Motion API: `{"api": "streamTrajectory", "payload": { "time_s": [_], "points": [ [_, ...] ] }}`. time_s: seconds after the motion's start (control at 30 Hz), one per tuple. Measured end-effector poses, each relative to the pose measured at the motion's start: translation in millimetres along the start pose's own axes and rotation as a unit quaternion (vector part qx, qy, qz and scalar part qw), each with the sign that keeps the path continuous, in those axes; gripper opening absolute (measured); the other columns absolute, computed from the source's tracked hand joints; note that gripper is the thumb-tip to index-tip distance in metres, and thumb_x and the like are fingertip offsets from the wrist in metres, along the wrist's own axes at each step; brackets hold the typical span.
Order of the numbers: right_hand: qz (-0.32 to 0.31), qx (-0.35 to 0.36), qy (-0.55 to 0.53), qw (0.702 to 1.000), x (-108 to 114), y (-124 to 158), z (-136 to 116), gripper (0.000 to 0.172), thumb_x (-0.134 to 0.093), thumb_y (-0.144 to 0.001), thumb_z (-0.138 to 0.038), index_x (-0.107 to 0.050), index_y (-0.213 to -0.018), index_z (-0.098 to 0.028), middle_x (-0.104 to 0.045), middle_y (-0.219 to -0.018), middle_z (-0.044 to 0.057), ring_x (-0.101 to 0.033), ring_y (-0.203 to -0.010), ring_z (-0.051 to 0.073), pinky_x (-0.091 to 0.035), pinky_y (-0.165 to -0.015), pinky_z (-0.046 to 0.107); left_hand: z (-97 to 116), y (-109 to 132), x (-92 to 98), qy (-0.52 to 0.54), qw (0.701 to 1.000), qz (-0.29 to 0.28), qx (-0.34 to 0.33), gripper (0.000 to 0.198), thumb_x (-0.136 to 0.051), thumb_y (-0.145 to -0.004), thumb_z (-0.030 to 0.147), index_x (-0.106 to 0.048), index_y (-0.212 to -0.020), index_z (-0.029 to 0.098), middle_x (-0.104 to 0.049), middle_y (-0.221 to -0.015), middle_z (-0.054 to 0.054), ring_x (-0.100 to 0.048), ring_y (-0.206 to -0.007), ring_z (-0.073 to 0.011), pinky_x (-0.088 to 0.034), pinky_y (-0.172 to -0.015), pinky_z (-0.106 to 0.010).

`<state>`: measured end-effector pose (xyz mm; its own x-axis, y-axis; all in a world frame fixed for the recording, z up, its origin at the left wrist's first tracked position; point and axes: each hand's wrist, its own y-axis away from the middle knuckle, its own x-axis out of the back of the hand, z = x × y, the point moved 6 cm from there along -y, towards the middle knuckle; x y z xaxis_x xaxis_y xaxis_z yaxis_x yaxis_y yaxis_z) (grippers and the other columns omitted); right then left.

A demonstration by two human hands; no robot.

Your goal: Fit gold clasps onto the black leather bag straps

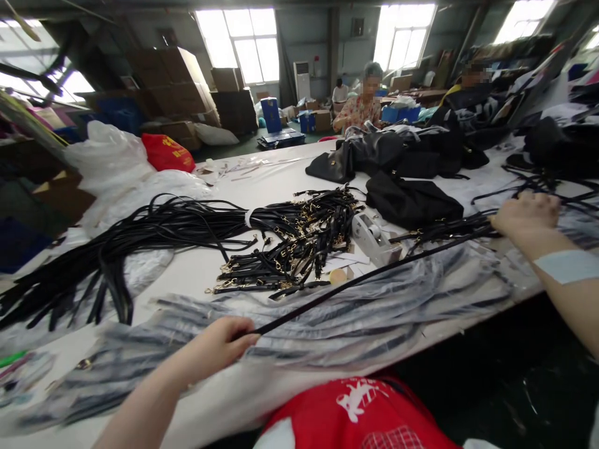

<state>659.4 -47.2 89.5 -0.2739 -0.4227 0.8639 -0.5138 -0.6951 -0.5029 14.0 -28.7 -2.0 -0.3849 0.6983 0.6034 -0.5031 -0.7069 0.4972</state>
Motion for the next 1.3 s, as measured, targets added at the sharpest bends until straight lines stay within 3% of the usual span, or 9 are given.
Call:
{"api": "streamTrajectory", "payload": {
  "time_s": [0.1,0.2,0.4,0.57,0.7,0.83,0.93,1.13,1.3],
  "points": [
    [-0.015,0.085,-0.103,0.991,5.3,31.1,-65.0,0.049,-0.058,-0.093,-0.039,-0.067,-0.104,0.008,-0.057,-0.119,0.04,-0.049,-0.122,0.039,-0.034,-0.092,0.051,17.7,-34.9,-34.2,0.033,0.999,0.022,-0.026,0.03,-0.05,-0.082,0.044,-0.055,-0.069,0.018,-0.052,-0.055,0.003,-0.043,-0.05,-0.0127,-0.033,-0.049,-0.023],
    [-0.072,0.21,-0.222,0.949,8.1,104.4,-157.9,0.034,-0.053,-0.095,-0.035,-0.064,-0.115,-0.011,-0.068,-0.115,0.018,-0.063,-0.105,0.025,-0.046,-0.09,0.034,43.5,-64.9,-64.1,0.063,0.995,0.036,-0.064,0.028,-0.049,-0.083,0.041,-0.06,-0.074,0.017,-0.053,-0.055,0.003,-0.045,-0.049,-0.0133,-0.032,-0.049,-0.024],
    [-0.235,0.329,-0.498,0.767,5.4,272.4,-295.3,0.045,-0.042,-0.098,-0.037,-0.044,-0.139,-0.019,-0.068,-0.116,0.011,-0.066,-0.1,0.024,-0.052,-0.088,0.036,84.0,-96.8,-91.0,0.081,0.99,0.037,-0.113,0.021,-0.055,-0.083,0.033,-0.067,-0.08,0.016,-0.063,-0.069,-0.001,-0.052,-0.062,-0.0149,-0.036,-0.057,-0.025],
    [-0.237,0.227,-0.503,0.8,-36.5,256.4,-293.9,0.038,-0.053,-0.092,-0.044,-0.061,-0.118,-0.016,-0.063,-0.073,0.003,-0.06,-0.067,0.02,-0.049,-0.067,0.031,40.1,-74.3,-66.8,0.102,0.991,-0.003,-0.081,0.031,-0.051,-0.087,0.045,-0.062,-0.076,0.018,-0.053,-0.055,0.003,-0.045,-0.049,-0.0125,-0.033,-0.048,-0.024],
    [-0.204,0.25,-0.462,0.826,-41.9,245.4,-297.4,0.028,-0.055,-0.092,-0.042,-0.067,-0.101,-0.018,-0.069,-0.08,0.007,-0.062,-0.078,0.024,-0.047,-0.082,0.04,0.4,-53.9,-61.5,0.122,0.992,-0.022,-0.034,0.035,-0.049,-0.087,0.049,-0.055,-0.071,0.018,-0.049,-0.05,0.005,-0.04,-0.042,-0.0104,-0.03,-0.041,-0.022],
    [-0.296,0.37,-0.487,0.733,-22.5,297.6,-345.4,0.023,-0.049,-0.097,-0.033,-0.069,-0.093,-0.021,-0.073,-0.091,0.007,-0.063,-0.089,0.024,-0.031,-0.106,0.051,-0.7,-57.1,-77.0,0.118,0.992,-0.012,-0.034,0.036,-0.042,-0.092,0.045,-0.058,-0.074,0.018,-0.054,-0.052,0.003,-0.047,-0.045,-0.0121,-0.037,-0.043,-0.023],
    [-0.4,0.366,-0.519,0.661,-23.5,325.8,-366.2,0.025,-0.049,-0.096,-0.034,-0.07,-0.092,-0.02,-0.073,-0.09,0.008,-0.063,-0.086,0.023,-0.044,-0.092,0.042,1.1,-69.5,-67.6,0.082,0.995,0.035,-0.05,0.035,-0.041,-0.094,0.037,-0.062,-0.074,0.018,-0.062,-0.062,-0.001,-0.059,-0.058,-0.0155,-0.047,-0.057,-0.025],
    [-0.457,0.343,-0.551,0.607,-44.7,321.9,-362.7,0.02,-0.067,-0.084,-0.036,-0.075,-0.079,-0.018,-0.07,-0.076,0.004,-0.062,-0.073,0.018,-0.047,-0.067,0.026,-19.3,-102.7,-10.3,-0.01,0.974,0.216,-0.066,0.026,-0.056,-0.086,0.018,-0.067,-0.109,0.018,-0.06,-0.125,-0.012,-0.049,-0.124,-0.0275,-0.034,-0.111,-0.041],
    [-0.478,0.309,-0.571,0.592,-52.8,321.8,-361.9,0.022,-0.069,-0.082,-0.038,-0.076,-0.077,-0.018,-0.07,-0.07,0.003,-0.063,-0.07,0.017,-0.048,-0.067,0.026,-22.3,-128.8,-7.3,0.006,0.966,0.241,-0.093,0.012,-0.067,-0.074,0.011,-0.072,-0.081,0.019,-0.066,-0.113,-0.01,-0.055,-0.116,-0.0278,-0.036,-0.111,-0.042]
  ]
}}
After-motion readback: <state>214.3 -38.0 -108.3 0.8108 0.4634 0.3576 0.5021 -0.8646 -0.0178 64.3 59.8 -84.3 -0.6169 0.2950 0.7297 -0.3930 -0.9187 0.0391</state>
